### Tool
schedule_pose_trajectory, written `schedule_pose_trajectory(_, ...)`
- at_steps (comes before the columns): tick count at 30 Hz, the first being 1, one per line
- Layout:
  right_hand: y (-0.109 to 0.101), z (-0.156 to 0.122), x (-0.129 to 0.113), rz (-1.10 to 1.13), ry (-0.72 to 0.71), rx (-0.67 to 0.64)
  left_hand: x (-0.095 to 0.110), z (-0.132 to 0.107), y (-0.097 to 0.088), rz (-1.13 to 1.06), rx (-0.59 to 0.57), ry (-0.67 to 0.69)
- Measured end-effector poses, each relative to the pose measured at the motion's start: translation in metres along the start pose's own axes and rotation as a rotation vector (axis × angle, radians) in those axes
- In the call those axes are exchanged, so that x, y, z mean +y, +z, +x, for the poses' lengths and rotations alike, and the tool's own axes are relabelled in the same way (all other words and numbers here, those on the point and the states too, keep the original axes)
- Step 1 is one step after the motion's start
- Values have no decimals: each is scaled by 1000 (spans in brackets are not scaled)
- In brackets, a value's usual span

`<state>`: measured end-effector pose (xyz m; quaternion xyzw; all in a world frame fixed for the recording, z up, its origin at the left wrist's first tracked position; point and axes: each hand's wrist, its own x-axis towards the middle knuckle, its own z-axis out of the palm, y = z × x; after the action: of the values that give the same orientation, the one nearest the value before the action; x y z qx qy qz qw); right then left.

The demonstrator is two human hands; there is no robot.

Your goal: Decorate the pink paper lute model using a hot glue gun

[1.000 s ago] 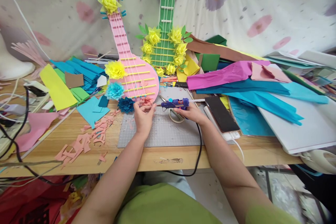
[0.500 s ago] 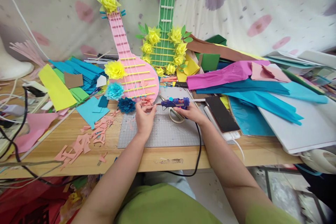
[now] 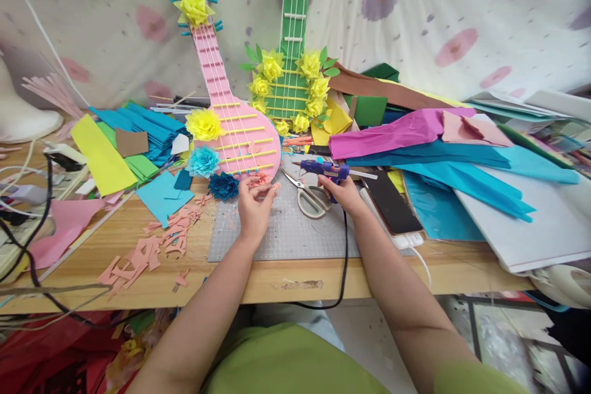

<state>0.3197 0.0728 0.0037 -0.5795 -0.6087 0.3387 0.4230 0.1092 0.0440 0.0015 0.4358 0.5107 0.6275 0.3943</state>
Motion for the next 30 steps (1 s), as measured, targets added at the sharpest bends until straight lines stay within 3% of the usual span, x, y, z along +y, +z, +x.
schedule_pose_trajectory(3,-1,8,14,-30,80,214,16,2,-13,-90,-2,6)
schedule_pose_trajectory(5,-1,14,22,-116,75,275,27,5,-29,-102,-16,11)
schedule_pose_trajectory(12,1,26,25,-369,161,288,49,32,-88,-98,54,57)
schedule_pose_trajectory(18,2,26,23,-445,222,260,63,42,-107,-91,-29,45)
schedule_pose_trajectory(23,0,17,16,-326,48,395,69,39,-112,-165,-49,74)
schedule_pose_trajectory(30,-14,-1,-17,-295,-319,771,61,48,-120,-290,-16,-24)
